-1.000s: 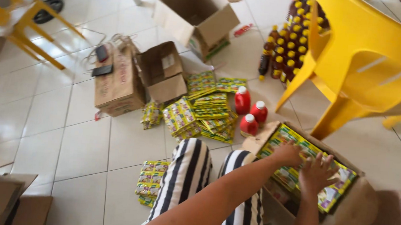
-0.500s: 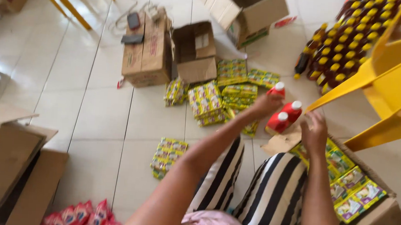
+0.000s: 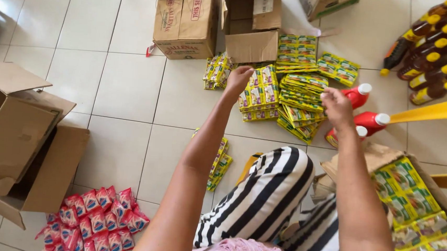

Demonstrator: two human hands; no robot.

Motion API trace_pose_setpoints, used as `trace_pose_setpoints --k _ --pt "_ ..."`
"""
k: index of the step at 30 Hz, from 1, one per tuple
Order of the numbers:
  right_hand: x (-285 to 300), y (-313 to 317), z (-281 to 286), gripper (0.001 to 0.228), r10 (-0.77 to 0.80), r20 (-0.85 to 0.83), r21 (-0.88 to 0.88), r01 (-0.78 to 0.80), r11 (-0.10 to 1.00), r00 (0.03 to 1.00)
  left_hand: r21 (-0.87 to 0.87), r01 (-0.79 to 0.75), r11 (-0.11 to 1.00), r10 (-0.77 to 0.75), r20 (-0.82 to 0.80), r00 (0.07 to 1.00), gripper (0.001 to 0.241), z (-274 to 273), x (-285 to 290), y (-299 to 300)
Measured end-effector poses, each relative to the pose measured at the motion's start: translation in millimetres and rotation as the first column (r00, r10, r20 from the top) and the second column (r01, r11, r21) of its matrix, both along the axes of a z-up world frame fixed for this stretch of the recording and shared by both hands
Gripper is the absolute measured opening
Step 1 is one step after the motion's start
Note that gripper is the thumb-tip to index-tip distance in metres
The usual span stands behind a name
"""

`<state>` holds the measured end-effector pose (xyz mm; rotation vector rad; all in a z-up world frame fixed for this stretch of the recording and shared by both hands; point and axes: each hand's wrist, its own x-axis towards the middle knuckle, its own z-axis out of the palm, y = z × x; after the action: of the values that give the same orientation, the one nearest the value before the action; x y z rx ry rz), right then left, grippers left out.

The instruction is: The recorder is sitting on the floor in a grocery store organizing and folding long strips of product packets into boxes.

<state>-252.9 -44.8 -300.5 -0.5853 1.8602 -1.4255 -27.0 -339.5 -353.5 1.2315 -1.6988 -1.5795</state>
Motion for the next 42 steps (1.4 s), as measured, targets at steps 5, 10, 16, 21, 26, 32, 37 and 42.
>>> trace_pose_setpoints --k 5,10,16,21,26,32,37,42 --pt "30 -41 -89 0.036 0.09 0.241 -0.011 -0.09 0.996 0.966 0.097 -0.147 0.984 0.128 0.179 0.975 0.037 -112 35 1" --pt "70 -62 -104 0.041 0.134 0.361 0.122 -0.189 0.974 0.923 0.168 -0.268 0.949 0.183 0.398 0.899 0.049 -198 50 20" --pt "94 -54 -156 0.048 0.134 0.475 0.181 -0.245 0.953 0.87 0.18 -0.287 0.941 0.189 0.424 0.886 0.071 -233 35 42" --pt "101 -39 -172 0.049 0.12 0.508 0.222 -0.264 0.939 0.853 0.002 -0.517 0.856 0.46 0.453 0.764 0.054 -189 15 66" --pt "109 -37 -176 0.05 0.078 0.562 0.189 -0.22 0.957 0.823 0.454 -0.481 0.75 0.499 0.089 0.862 0.047 -234 30 68" --pt "121 -40 -164 0.055 -0.041 0.696 0.154 -0.093 0.984 0.717 0.787 -0.066 0.614 0.349 -0.195 0.917 0.031 -174 55 111" --pt "131 -40 -156 0.06 -0.017 0.876 0.036 -0.03 0.999 0.482 0.867 0.087 0.49 0.34 -0.282 0.897 0.023 -145 61 174" --pt "141 -27 -260 0.05 -0.137 0.723 0.184 0.003 0.983 0.678 0.936 0.191 0.296 0.268 -0.273 0.924 0.026 -159 95 227"
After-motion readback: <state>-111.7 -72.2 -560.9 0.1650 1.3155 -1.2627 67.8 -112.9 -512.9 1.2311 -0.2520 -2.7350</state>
